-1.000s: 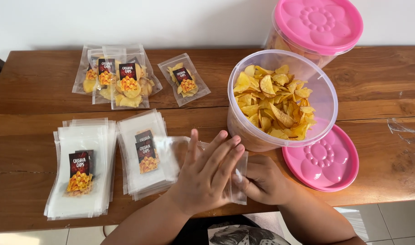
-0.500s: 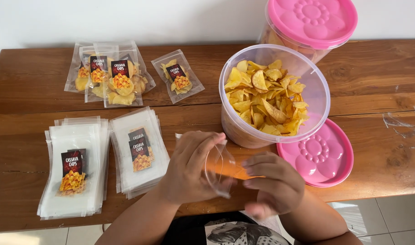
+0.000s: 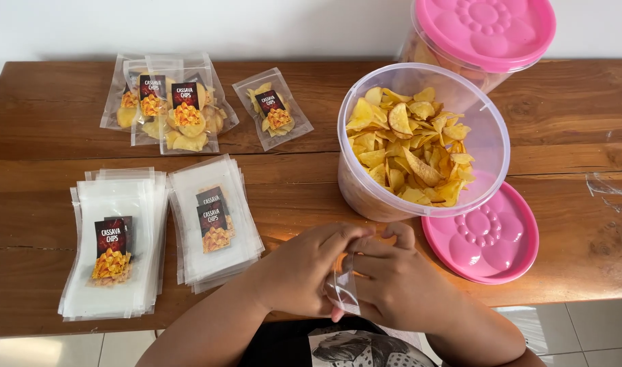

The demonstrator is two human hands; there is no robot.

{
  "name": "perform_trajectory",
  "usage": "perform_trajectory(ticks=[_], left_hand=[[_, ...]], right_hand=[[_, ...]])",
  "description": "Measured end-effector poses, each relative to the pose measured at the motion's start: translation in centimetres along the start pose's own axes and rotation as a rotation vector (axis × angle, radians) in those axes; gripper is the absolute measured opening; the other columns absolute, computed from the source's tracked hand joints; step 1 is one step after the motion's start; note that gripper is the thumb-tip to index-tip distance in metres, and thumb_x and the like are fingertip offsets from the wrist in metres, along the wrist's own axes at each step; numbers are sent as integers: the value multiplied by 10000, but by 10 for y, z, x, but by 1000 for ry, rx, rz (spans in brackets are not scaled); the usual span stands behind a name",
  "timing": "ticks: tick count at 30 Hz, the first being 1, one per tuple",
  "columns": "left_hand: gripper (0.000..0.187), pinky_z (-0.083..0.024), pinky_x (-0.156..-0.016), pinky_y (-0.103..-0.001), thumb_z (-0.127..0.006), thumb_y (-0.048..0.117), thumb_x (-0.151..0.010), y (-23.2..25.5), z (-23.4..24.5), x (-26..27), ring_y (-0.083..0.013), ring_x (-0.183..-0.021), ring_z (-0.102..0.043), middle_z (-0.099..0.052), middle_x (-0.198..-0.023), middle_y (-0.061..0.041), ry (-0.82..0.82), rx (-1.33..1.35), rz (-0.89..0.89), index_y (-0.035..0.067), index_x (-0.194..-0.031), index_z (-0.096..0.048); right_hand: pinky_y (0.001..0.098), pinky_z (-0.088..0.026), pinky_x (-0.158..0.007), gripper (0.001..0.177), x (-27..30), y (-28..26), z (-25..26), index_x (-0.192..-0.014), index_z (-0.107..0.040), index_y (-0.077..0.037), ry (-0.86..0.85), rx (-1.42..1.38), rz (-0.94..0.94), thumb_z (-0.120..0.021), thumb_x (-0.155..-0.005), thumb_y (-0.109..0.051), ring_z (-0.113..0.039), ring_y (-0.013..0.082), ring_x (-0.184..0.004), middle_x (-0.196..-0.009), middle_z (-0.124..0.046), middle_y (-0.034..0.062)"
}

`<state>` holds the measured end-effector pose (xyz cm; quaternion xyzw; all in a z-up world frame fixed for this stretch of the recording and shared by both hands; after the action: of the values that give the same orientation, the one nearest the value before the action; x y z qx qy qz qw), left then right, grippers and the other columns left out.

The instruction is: Manually transferring cassava chips from a large container into small plastic pouches and arranging them on a table.

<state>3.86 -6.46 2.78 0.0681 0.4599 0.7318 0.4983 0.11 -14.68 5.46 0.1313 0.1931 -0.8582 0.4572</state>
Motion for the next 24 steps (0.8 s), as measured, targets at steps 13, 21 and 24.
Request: perform_trajectory(ticks=[13,21,24], left_hand=[[635,-440,-608,-359,-794,301,-578,-46,18,21,-195,-796,-639,-696,-1000,49,-283,-169,540,229,-1170,-577],[780,-536,-779,-326,-789,146,-643,-62,8,30,-149,-1064,-655,-655,-1213,34,-357,-23,526,222,-1341,-451],[803,-542,-728,-338,-778,142,-670,-56,1,28,-161,-976,-669,-663,-1193,5,-397,79,433,182,-1391,-429]], right_hand=[[468,-384,-839,243,5,-2,35,-1114,-689,-225,-44,-9,-65,-668,-939,-393,-620,291,-1201,-1403,-616,56],[747,-15,-1118,199,9,0,48,-1001,-741,-277,-75,3,-103,-576,-933,-188,-692,180,-1077,-1334,-659,-32],[768,20,-1128,168,9,-9,47,-929,-634,-40,-119,-52,69,-478,-992,-43,-586,224,-1298,-1265,-687,107]])
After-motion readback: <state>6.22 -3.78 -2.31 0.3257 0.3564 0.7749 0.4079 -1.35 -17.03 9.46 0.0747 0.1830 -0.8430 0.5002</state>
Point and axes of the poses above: each hand's wrist, its own x-axis away from the middle knuckle, its own z-axis out of the back of the hand, y = z × x, the point moved 8 cm from there along -x, towards the middle knuckle
